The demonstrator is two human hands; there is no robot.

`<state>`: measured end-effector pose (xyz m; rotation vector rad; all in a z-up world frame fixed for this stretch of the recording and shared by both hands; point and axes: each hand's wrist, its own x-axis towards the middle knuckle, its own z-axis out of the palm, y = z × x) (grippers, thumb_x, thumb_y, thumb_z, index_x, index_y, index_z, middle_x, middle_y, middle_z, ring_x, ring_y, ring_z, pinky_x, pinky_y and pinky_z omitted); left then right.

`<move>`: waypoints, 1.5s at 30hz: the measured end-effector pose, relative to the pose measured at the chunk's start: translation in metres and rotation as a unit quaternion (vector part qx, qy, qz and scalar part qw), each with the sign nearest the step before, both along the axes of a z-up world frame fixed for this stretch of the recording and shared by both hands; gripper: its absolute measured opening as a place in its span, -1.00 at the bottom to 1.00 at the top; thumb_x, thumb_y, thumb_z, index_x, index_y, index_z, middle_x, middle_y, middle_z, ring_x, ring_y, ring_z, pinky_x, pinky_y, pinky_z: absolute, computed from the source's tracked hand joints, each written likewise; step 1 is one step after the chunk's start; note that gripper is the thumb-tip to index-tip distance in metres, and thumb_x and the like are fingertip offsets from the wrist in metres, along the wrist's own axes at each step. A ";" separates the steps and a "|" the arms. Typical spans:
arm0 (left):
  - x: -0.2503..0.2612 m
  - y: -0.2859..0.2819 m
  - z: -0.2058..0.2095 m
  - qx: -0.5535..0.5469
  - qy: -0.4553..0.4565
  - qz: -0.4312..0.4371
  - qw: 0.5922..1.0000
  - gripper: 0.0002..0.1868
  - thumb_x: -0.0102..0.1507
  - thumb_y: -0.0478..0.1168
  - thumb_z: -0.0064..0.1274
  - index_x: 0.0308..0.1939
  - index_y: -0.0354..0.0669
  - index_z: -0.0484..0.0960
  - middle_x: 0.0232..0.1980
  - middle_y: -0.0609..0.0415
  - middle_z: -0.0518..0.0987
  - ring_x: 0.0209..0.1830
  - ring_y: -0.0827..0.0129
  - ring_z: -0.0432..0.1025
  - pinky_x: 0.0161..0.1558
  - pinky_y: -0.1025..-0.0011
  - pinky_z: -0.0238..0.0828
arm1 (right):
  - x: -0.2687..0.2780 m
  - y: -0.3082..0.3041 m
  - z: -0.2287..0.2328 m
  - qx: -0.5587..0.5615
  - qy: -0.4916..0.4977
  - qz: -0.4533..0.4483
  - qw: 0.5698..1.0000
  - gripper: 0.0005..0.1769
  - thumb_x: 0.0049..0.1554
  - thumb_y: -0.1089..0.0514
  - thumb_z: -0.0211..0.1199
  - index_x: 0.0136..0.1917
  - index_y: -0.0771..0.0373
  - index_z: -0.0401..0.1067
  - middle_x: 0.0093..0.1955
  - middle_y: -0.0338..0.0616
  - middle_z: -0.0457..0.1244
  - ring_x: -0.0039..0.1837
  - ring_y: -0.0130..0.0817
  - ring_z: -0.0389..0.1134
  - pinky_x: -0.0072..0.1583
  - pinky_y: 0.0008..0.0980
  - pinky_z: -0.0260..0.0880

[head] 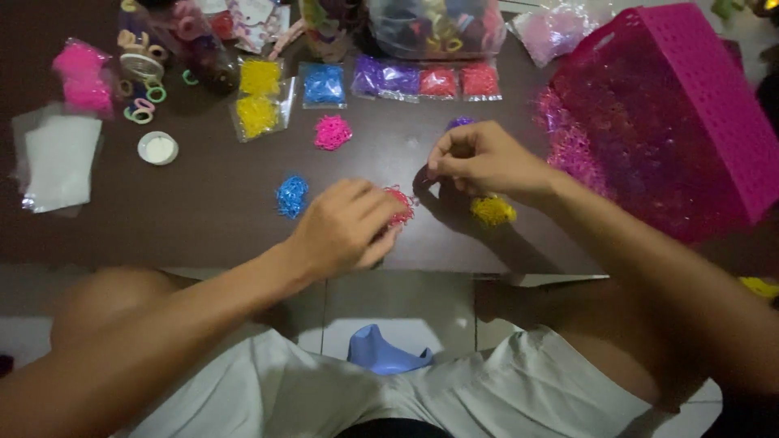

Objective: Sorting small colored rubber bands from a large container into separate piles on a table based on color.

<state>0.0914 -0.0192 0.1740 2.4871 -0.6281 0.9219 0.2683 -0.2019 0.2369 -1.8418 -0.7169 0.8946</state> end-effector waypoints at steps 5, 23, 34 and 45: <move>0.006 0.009 -0.001 -0.041 0.050 0.081 0.995 -0.65 0.23 -0.02 0.24 0.00 -0.10 0.65 -0.24 0.10 0.58 -0.20 0.19 0.45 -0.16 0.26 0.38 | -0.013 0.007 -0.006 0.021 0.056 -0.052 0.997 -0.88 0.11 0.31 0.34 -0.07 0.43 0.54 -0.42 -0.05 0.28 -0.42 -0.36 0.32 -0.42 -0.45 0.35; 0.009 0.015 0.020 -0.090 0.053 0.112 0.988 -0.88 0.36 -0.17 0.13 -0.26 0.00 0.71 -0.44 0.20 0.60 -0.31 0.27 0.42 -0.16 0.30 0.26 | -0.032 0.007 -0.014 0.053 -0.141 0.006 0.989 -0.90 0.11 0.32 0.38 -0.07 0.37 0.56 -0.23 0.04 0.37 -0.26 -0.19 0.43 -0.33 -0.31 0.46; 0.009 0.018 0.016 -0.066 0.044 0.103 0.992 -0.91 0.35 -0.16 0.16 -0.23 0.00 0.72 -0.37 0.17 0.63 -0.25 0.25 0.44 -0.07 0.25 0.26 | -0.048 0.007 0.004 0.097 -0.324 0.082 0.937 -0.82 0.24 0.29 0.24 0.12 0.26 0.52 -0.08 0.01 0.39 -0.23 -0.12 0.41 -0.20 -0.27 0.44; 0.004 0.009 0.013 -0.059 0.071 0.054 0.994 -0.89 0.33 -0.16 0.21 -0.28 -0.04 0.72 -0.36 0.18 0.68 -0.24 0.30 0.46 0.00 0.29 0.24 | -0.063 0.005 0.004 0.116 -0.392 0.111 0.906 -0.79 0.08 0.40 0.40 -0.01 0.22 0.54 -0.13 -0.10 0.41 -0.22 -0.15 0.42 -0.17 -0.30 0.43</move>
